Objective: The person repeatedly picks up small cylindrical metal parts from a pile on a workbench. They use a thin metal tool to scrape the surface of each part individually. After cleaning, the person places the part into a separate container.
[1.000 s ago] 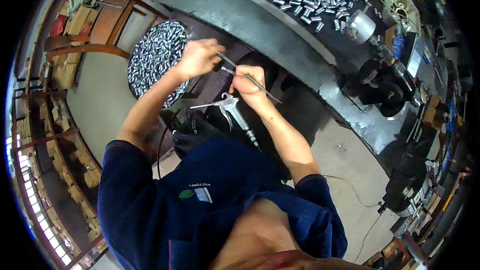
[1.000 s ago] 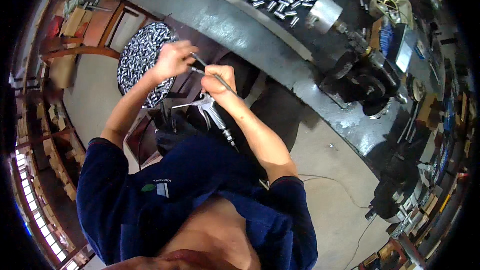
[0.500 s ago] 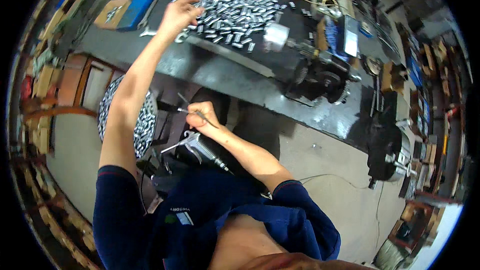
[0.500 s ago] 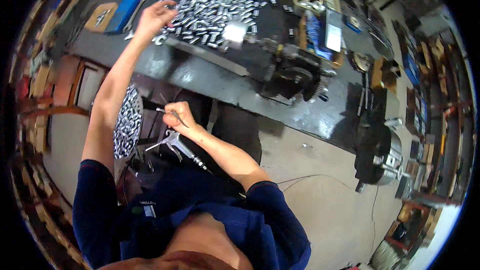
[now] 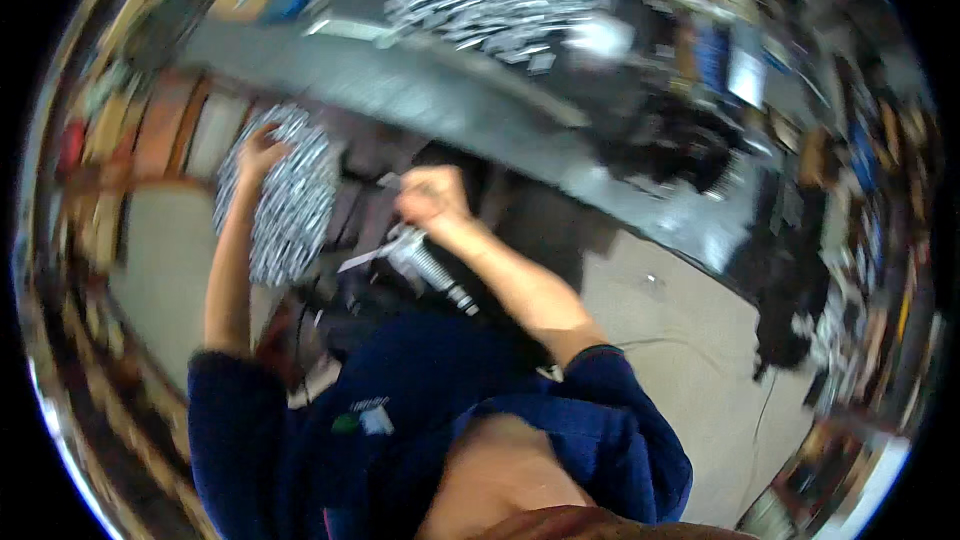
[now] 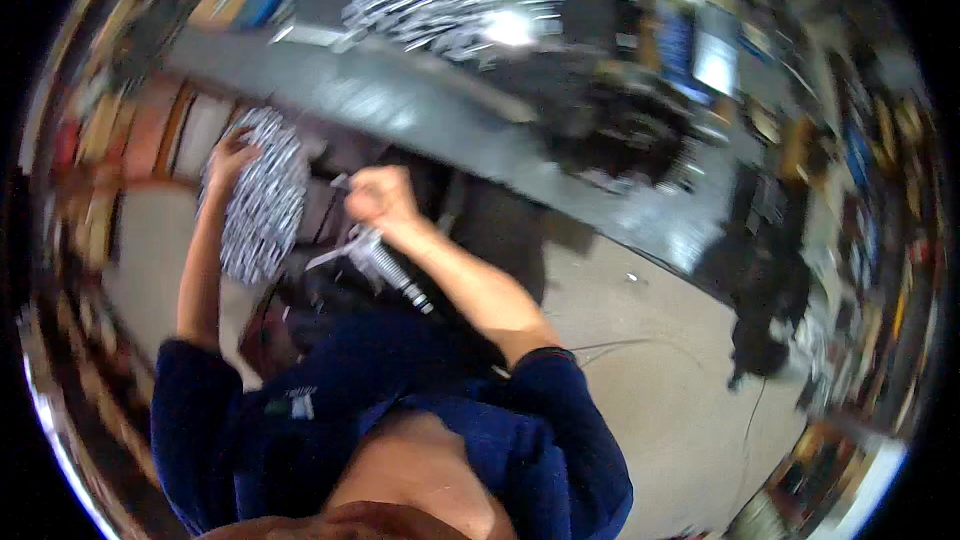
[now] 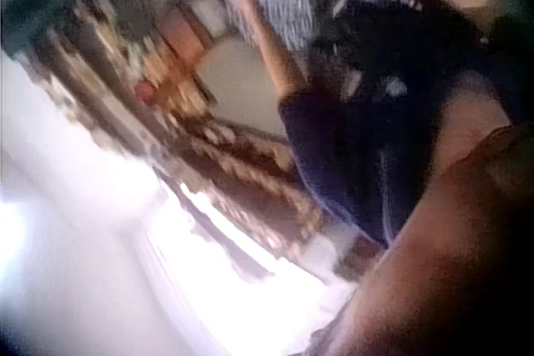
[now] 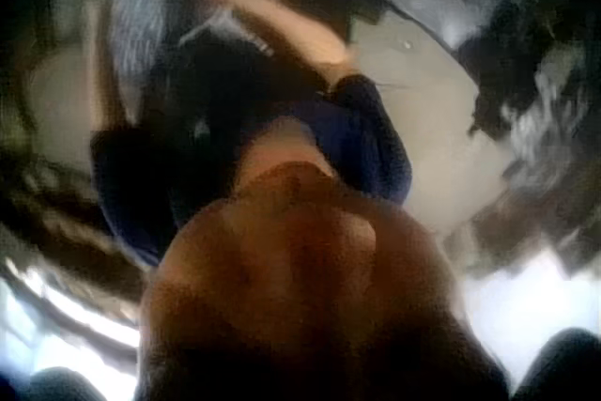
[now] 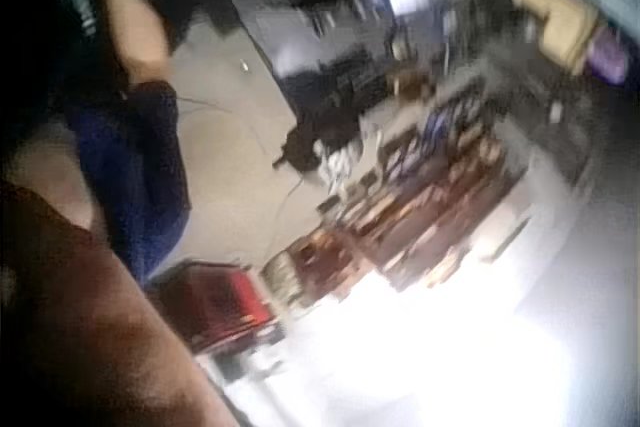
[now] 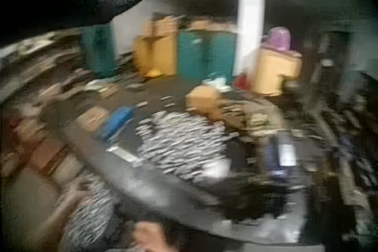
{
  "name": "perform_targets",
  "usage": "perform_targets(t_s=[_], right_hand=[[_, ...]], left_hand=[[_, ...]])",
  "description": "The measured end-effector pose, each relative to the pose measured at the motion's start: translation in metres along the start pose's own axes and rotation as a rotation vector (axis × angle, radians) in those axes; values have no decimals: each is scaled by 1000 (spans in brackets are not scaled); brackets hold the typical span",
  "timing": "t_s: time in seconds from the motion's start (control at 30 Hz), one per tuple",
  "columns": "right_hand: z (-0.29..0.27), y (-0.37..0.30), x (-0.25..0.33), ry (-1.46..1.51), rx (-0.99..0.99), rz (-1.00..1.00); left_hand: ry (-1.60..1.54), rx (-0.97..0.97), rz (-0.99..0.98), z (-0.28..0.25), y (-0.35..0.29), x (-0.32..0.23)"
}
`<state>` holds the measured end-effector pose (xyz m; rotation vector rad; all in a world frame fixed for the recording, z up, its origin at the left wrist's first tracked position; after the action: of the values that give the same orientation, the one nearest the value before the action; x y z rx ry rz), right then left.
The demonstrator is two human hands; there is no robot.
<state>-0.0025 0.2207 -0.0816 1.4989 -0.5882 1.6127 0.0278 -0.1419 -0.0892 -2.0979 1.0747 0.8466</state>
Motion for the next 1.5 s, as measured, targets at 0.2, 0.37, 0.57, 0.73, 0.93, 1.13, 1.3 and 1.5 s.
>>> perform_targets(t_s=[0.2, 0.37, 0.57, 0.73, 0.93, 1.13, 1.3, 1.5], right_hand=[[5, 3, 1, 142, -11, 34], [8, 1, -7, 196, -5, 69], [7, 1, -3, 177, -14, 106], [8, 1, -6, 150, 0, 107], [9, 2, -9, 176, -18, 147], [7, 2, -9, 194, -31, 146], [9, 1, -6, 186, -14, 134], [9, 3, -10, 273, -48, 143]], left_hand=[[247, 47, 126, 27, -31, 59], [326, 14, -65, 32, -19, 72], [798, -190, -74, 61, -5, 62], [875, -303, -113, 74, -5, 59], [936, -104, -86, 76, -3, 48], [922, -127, 21, 73, -4, 52], [965, -80, 74, 74, -1, 51], [1006, -45, 132, 69, 0, 37]])
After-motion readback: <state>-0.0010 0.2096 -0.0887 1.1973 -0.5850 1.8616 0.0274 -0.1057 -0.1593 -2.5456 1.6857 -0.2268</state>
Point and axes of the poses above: each hand's wrist, its own y-axis towards the middle knuckle, its own z-axis out of the palm, x = y × z, the point moved 4 cm from there along y, towards the middle knuckle, and after that the axes turned 5 degrees about -z, right-handed, at the moved point
